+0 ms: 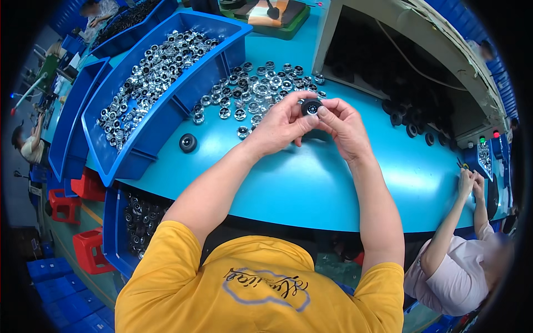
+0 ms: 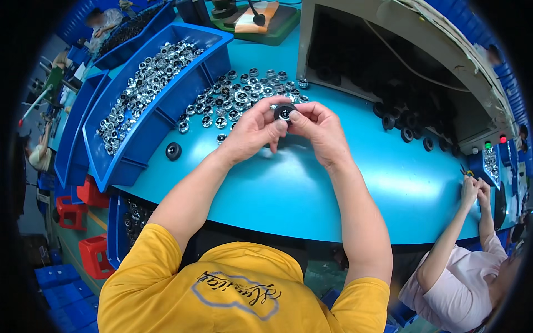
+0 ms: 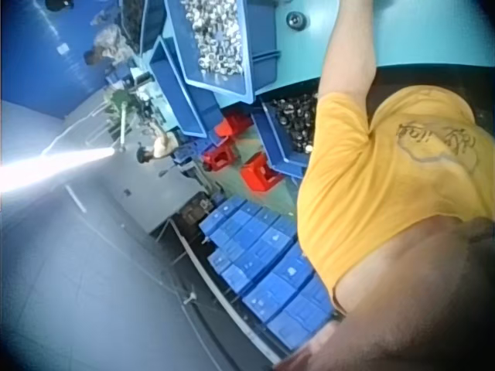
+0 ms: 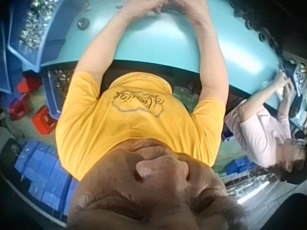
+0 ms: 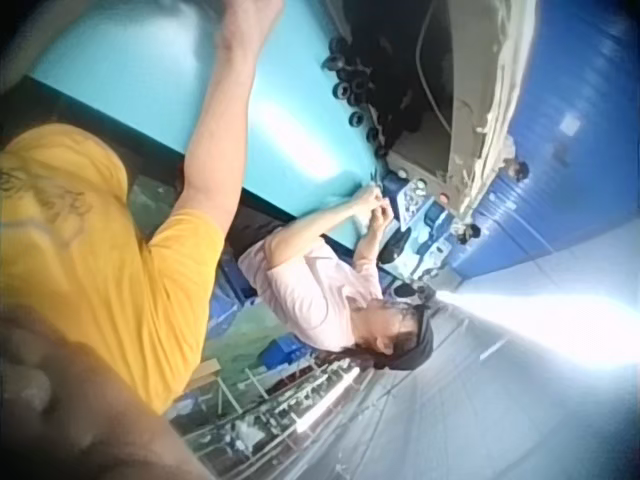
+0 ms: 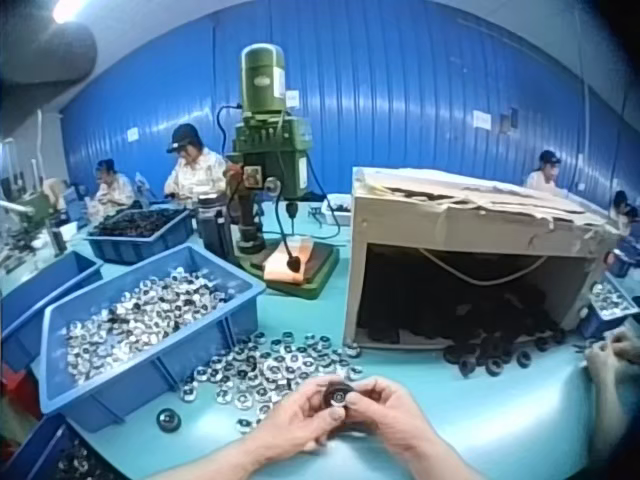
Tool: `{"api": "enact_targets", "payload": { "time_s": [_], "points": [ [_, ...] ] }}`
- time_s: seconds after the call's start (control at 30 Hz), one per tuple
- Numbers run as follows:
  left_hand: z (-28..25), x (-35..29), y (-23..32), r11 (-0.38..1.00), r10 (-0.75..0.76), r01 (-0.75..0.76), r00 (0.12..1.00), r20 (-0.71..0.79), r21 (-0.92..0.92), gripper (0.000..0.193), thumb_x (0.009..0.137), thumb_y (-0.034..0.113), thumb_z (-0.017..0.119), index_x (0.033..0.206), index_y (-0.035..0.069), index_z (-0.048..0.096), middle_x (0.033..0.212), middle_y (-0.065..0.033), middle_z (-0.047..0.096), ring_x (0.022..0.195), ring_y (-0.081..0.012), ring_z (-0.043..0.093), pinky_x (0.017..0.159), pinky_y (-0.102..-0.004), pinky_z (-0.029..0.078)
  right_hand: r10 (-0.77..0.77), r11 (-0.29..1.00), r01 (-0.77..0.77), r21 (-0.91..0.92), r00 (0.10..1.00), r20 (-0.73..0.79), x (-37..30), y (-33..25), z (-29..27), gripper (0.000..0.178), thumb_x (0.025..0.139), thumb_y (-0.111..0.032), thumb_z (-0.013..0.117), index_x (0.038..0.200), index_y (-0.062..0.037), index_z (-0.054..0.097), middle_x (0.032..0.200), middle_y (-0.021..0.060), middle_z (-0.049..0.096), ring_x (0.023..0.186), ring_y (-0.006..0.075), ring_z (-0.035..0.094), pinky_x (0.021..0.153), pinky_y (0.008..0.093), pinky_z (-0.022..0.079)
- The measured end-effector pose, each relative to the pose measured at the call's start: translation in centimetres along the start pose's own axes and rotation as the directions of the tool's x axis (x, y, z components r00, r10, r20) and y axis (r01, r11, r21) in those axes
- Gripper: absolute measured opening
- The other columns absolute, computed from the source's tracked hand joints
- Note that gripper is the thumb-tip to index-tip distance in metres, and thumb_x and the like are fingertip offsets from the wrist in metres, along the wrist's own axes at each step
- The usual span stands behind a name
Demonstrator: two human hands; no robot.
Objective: Assembling small toy components by hand at an industrial workbench.
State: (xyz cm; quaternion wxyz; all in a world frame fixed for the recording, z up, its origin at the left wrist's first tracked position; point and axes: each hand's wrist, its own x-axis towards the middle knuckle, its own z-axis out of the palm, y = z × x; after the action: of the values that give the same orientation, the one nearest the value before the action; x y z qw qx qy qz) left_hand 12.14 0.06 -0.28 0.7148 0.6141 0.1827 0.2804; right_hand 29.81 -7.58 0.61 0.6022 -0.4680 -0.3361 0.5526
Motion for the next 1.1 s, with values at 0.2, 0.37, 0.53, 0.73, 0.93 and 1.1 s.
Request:
{"api": "enact_targets", "payload": {
  "time_s": [0.2, 0.37, 0.53, 0.73, 0.93, 1.1],
  "points": [
    [-0.3, 0.7, -1.9, 1.000, 0.018, -0.013, 0.977, -0.212, 0.023, 0.021, 0.102, 0.019, 0.057, 0.109, 0.000, 0.064, 0.089, -0.0035, 0.064, 0.072, -0.0095, 0.060, 0.059, -0.0250, 0.052, -0.111, 0.979, 0.103, -0.175, 0.993, -0.040, 0.2, 1.3, 0.4, 0.024, 0.087, -0.006, 0.076, 0.107, -0.0027, 0.063, 0.096, 0.0032, 0.065, 0.088, 0.0108, 0.062, 0.079, 0.0265, 0.055],
    [-0.4, 0.5, -1.5, 0.999, -0.041, 0.034, 0.970, -0.241, -0.035, 0.020, 0.102, 0.019, 0.057, 0.107, 0.002, 0.065, 0.088, -0.0029, 0.065, 0.076, -0.0098, 0.062, 0.063, -0.0252, 0.053, -0.208, 0.949, 0.198, -0.247, 0.978, -0.018, 0.2, 1.5, 1.4, 0.027, 0.088, -0.004, 0.075, 0.110, -0.0030, 0.060, 0.096, 0.0018, 0.062, 0.090, 0.0093, 0.060, 0.080, 0.0260, 0.054],
    [1.1, 0.2, -0.1, 0.977, 0.127, -0.082, 0.965, -0.228, 0.198, 0.021, 0.099, 0.014, 0.062, 0.112, -0.001, 0.065, 0.101, -0.0036, 0.065, 0.088, -0.0100, 0.062, 0.072, -0.0259, 0.053, -0.105, 0.976, 0.091, -0.196, 0.993, -0.061, 0.0, 0.5, 1.0, 0.024, 0.094, -0.013, 0.069, 0.113, -0.0021, 0.060, 0.102, 0.0043, 0.065, 0.094, 0.0109, 0.063, 0.078, 0.0264, 0.054],
    [0.5, 0.2, -1.0, 0.993, 0.098, -0.088, 0.985, -0.139, 0.080, 0.056, 0.086, 0.000, 0.072, 0.136, 0.003, 0.045, 0.107, -0.0068, 0.057, 0.096, -0.0130, 0.061, 0.086, -0.0283, 0.053, -0.225, 0.961, 0.211, -0.177, 0.973, -0.059, 0.1, 1.0, 1.0, 0.024, 0.097, -0.011, 0.063, 0.118, -0.0033, 0.057, 0.100, 0.0051, 0.066, 0.092, 0.0110, 0.062, 0.082, 0.0281, 0.053],
    [0.8, 0.1, 0.1, 0.960, 0.179, -0.153, 0.979, -0.095, 0.234, 0.055, 0.085, -0.002, 0.070, 0.134, 0.006, 0.047, 0.105, -0.0074, 0.060, 0.095, -0.0119, 0.060, 0.084, -0.0268, 0.052, -0.054, 0.995, 0.059, 0.084, 0.997, -0.062, 0.1, 1.1, 0.3, 0.025, 0.096, -0.011, 0.064, 0.119, -0.0039, 0.056, 0.102, 0.0058, 0.065, 0.091, 0.0121, 0.063, 0.082, 0.0289, 0.052],
    [0.6, 0.5, -1.1, 0.992, 0.070, -0.051, 0.985, -0.159, 0.118, 0.040, 0.091, 0.010, 0.074, 0.124, 0.000, 0.055, 0.107, -0.0041, 0.064, 0.091, -0.0097, 0.061, 0.078, -0.0253, 0.053, -0.173, 0.982, 0.182, 0.059, 0.976, -0.136, 0.1, 1.6, 1.4, 0.026, 0.096, -0.011, 0.066, 0.119, -0.0034, 0.057, 0.100, 0.0050, 0.065, 0.090, 0.0109, 0.062, 0.078, 0.0268, 0.053]
  ]
}}
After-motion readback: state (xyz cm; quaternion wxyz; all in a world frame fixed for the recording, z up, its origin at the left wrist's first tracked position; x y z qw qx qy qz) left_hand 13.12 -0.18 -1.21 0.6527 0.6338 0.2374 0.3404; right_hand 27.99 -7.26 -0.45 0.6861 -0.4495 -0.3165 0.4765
